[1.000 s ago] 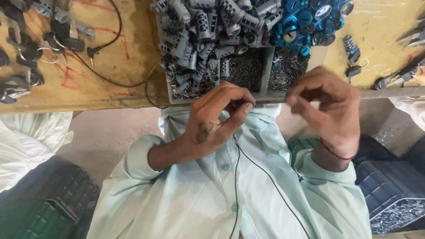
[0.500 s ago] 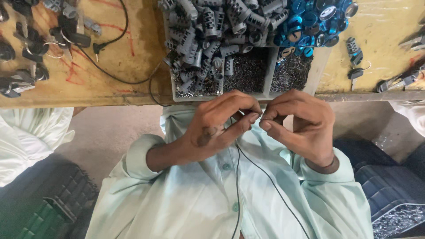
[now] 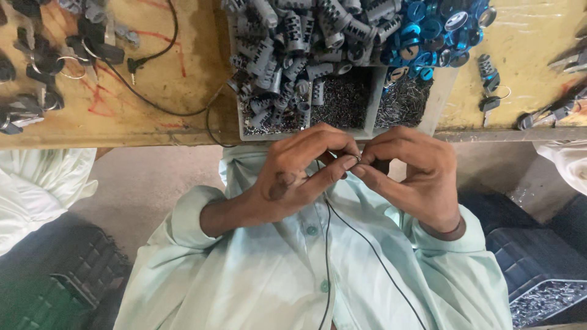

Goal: The person sits at a workbench assembling small lock components by hand. They pick grey cylindrical lock bodies and blue caps from a compartmented tray, insert small metal pins and springs into the bodies, press the parts together, and place finished assemblies back into the tray, repeating the cycle.

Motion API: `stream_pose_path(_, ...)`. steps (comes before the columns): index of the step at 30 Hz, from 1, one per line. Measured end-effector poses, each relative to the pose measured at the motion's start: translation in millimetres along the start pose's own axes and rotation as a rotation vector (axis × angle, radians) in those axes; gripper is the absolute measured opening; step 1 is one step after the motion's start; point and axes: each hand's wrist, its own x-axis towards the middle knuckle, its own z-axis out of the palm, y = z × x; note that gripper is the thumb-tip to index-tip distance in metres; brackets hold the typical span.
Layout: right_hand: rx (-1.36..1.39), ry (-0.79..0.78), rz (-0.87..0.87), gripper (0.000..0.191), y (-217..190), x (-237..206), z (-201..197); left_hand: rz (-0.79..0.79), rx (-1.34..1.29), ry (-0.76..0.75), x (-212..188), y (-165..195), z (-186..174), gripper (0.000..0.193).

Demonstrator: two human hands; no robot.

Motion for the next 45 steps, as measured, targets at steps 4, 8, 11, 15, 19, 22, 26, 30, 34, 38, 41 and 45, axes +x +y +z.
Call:
stream_pose_path(4, 0.029, -0.006, 0.026, 0.015, -1, 1, 0, -0.003, -0.088, -0.011, 0, 0, -4, 0.013)
stream_pose_path(8, 0.005, -0.011, 0.025, 0.014, -4, 3, 0, -0.075, -0.147, -0.016, 0, 0, -6, 0.012)
stream_pose_path(11, -0.079, 0.019, -0.031, 0.017, -6, 6, 3, -0.083, -0.151, 0.001, 1, 1, -7, 0.013)
stream_pose_path(15, -0.396, 0.219, -0.346, 0.026, 1, 10, 19, -0.120, -0.074, -0.002, 2, 1, -13, 0.013)
stream_pose_path(19, -0.338, 0.182, -0.640, 0.024, 19, 15, 28, -0.140, -0.066, -0.030, 1, 2, -23, 0.013)
stream_pose_path(22, -0.083, 0.095, -0.506, 0.020, 26, 12, 30, -0.385, -0.305, -0.127, -4, 3, -26, 0.017)
stream_pose_path(26, 0.148, 0.029, -0.322, 0.026, 19, 14, 26, -0.281, -0.322, -0.063, -7, -1, -22, 0.017)
stream_pose_path(30, -0.075, 0.022, -0.180, 0.030, 8, 30, 26, -0.354, -0.384, -0.026, -15, -2, -24, 0.014)
stream_pose_path(34, -0.826, 0.113, -0.310, 0.032, 5, 51, 41, -0.357, -0.344, -0.045, -15, -1, -25, 0.013)
stream_pose_path(38, -0.544, 0.148, -0.252, 0.025, 1, 48, 37, -0.207, -0.241, -0.069, -14, 3, -26, 0.013)
stream_pose_path(41, -0.361, 0.060, -0.181, 0.025, -3, 26, 22, -0.213, -0.248, -0.084, -11, 3, -28, 0.015)
stream_pose_path(45, 0.118, 0.105, 0.076, 0.032, 4, 3, 16, -0.234, -0.444, -0.180, -7, -4, -22, 0.012)
